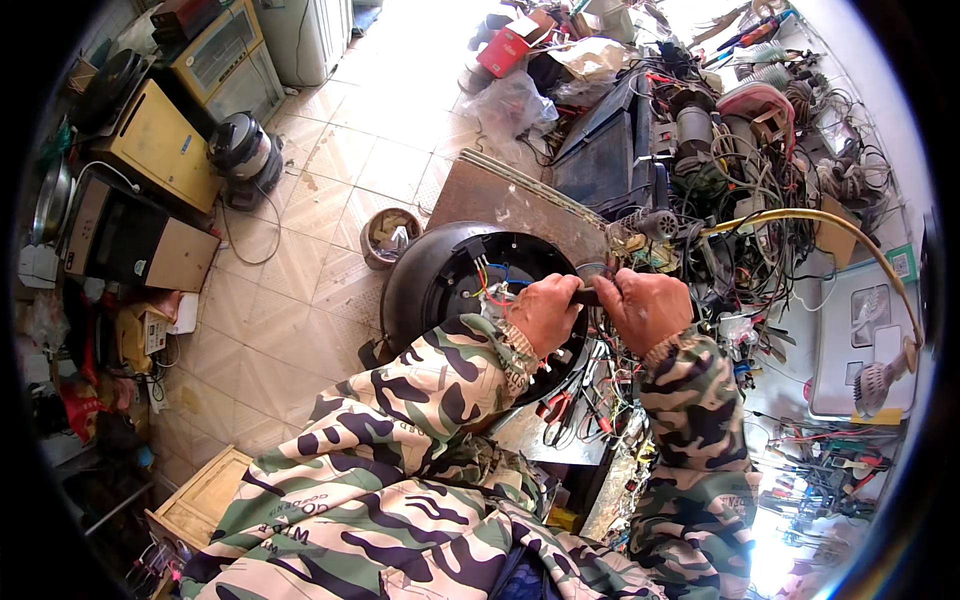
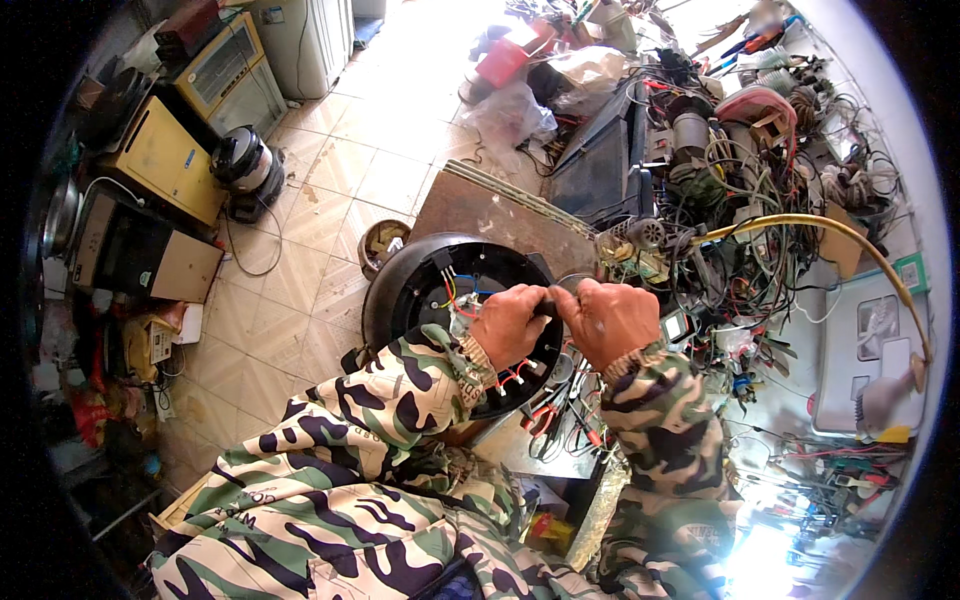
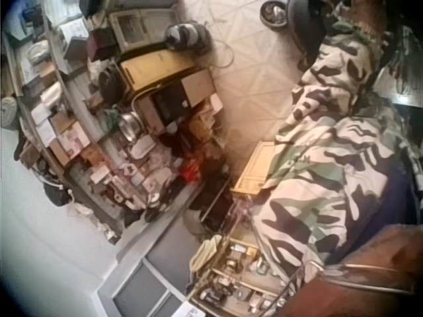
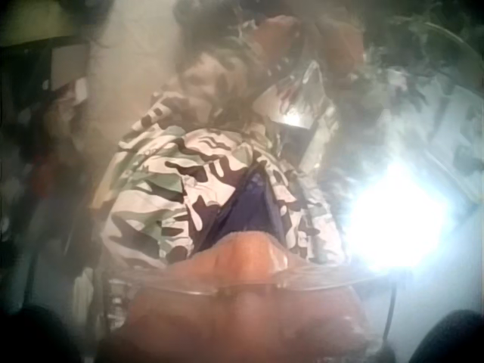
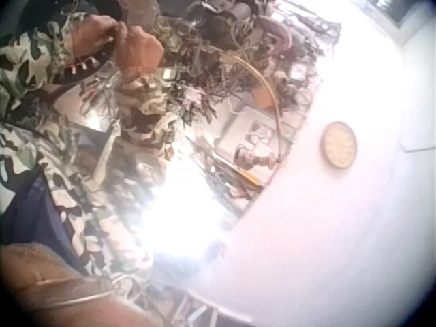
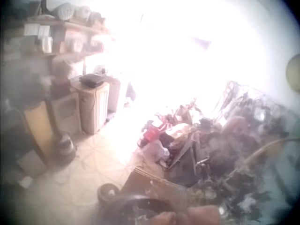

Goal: The person works on the internal wiring of a black circular appliance base, using pliers and a screwdriver to strip, twist, and connect wires. They handle a small cylindrical component and repeatedly adjust the wiring within the base throughout the clip.

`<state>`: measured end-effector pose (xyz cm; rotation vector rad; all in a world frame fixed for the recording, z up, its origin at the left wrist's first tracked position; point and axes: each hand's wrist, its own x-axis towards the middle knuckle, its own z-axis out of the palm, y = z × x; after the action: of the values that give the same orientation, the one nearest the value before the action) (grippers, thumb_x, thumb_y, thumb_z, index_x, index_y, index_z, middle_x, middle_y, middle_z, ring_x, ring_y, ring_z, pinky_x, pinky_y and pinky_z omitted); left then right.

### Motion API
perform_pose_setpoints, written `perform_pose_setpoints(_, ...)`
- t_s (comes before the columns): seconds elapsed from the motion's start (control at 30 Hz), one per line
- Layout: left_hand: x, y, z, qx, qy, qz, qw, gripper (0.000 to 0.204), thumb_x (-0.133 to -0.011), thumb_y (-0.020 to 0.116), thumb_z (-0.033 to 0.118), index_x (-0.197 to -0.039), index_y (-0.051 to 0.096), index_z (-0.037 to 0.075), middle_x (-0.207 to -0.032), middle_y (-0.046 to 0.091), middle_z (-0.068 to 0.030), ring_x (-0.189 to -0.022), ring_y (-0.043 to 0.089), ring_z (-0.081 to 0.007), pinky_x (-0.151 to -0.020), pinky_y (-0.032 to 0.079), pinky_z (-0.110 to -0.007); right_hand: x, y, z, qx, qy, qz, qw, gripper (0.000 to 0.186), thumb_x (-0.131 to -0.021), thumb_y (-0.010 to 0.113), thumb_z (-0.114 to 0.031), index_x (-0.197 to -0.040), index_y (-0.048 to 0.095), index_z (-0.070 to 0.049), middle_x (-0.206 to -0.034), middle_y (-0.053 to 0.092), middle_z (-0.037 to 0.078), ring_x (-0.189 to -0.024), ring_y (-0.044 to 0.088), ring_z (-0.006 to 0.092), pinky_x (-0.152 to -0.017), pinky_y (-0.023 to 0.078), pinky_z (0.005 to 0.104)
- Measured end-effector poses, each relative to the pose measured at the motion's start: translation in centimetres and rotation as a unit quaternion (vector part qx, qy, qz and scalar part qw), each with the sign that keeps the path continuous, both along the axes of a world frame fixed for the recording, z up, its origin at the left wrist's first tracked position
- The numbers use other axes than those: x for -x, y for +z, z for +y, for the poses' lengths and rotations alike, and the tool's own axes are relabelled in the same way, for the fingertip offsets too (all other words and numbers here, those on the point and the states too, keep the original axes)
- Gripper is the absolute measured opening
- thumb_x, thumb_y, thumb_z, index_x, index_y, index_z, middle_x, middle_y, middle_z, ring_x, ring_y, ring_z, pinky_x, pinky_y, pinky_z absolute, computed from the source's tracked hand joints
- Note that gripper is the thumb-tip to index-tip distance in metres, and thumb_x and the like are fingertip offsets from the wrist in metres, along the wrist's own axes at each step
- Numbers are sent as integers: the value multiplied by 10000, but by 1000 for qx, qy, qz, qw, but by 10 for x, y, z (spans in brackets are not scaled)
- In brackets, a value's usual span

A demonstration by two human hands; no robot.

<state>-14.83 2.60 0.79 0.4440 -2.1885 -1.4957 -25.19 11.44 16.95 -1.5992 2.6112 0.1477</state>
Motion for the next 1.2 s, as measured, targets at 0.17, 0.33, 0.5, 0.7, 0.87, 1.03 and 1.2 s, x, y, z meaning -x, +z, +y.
perform_pose_setpoints(0.17,1,3,-4,-13,-13,-2,1000,225,-888,703,74,-1107,669,32,-1031,696,-205,-1002,691,-432,-860,563,-512,-9,13,-4,30,47,-21,998,396,-988,703,-466,-973,688,-71,-848,706,160,-760,714,385,-643,548,478)
perform_pose_setpoints(0.33,-5,-2,-5,1,-22,-13,1000,237,-889,700,69,-1123,665,45,-1024,696,-195,-991,693,-430,-851,568,-508,-14,9,-10,-47,-49,-45,997,400,-868,838,-341,-1073,671,-40,-933,702,168,-850,711,379,-698,549,471)
perform_pose_setpoints(0.5,-1,-2,-7,-12,-28,-29,999,272,-884,711,72,-1150,655,49,-1032,697,-190,-990,695,-422,-862,569,-509,-13,3,-9,71,18,-24,997,391,-913,792,-406,-835,677,-40,-767,684,171,-712,697,388,-615,526,480)
perform_pose_setpoints(0.7,3,-6,-1,-17,-38,-14,999,251,-917,716,115,-1156,664,59,-1060,698,-186,-990,702,-429,-857,571,-524,-18,11,-13,-87,-94,28,991,438,-994,706,-451,-950,621,-24,-898,705,180,-789,707,397,-661,541,477)
perform_pose_setpoints(0.87,-2,-14,-10,-10,-25,-44,999,250,-927,703,123,-1167,666,64,-1077,703,-187,-1006,705,-431,-862,577,-529,-9,-8,-4,111,63,-80,989,430,-923,794,-427,-950,643,-26,-862,710,185,-777,718,393,-650,554,473)
perform_pose_setpoints(1.03,4,-16,1,-18,-20,-22,999,266,-895,712,56,-1157,662,50,-1052,712,-199,-1005,701,-423,-862,573,-507,-25,5,-12,-38,-45,81,995,342,-935,791,-363,-912,633,-61,-744,688,144,-688,705,387,-604,544,476)
perform_pose_setpoints(1.2,2,-18,-3,0,-15,-37,999,290,-893,704,60,-1179,663,34,-1070,720,-200,-1017,705,-418,-882,573,-506,-10,-4,-7,161,78,-50,983,405,-930,781,-441,-858,679,-55,-778,683,138,-699,696,378,-588,524,466)
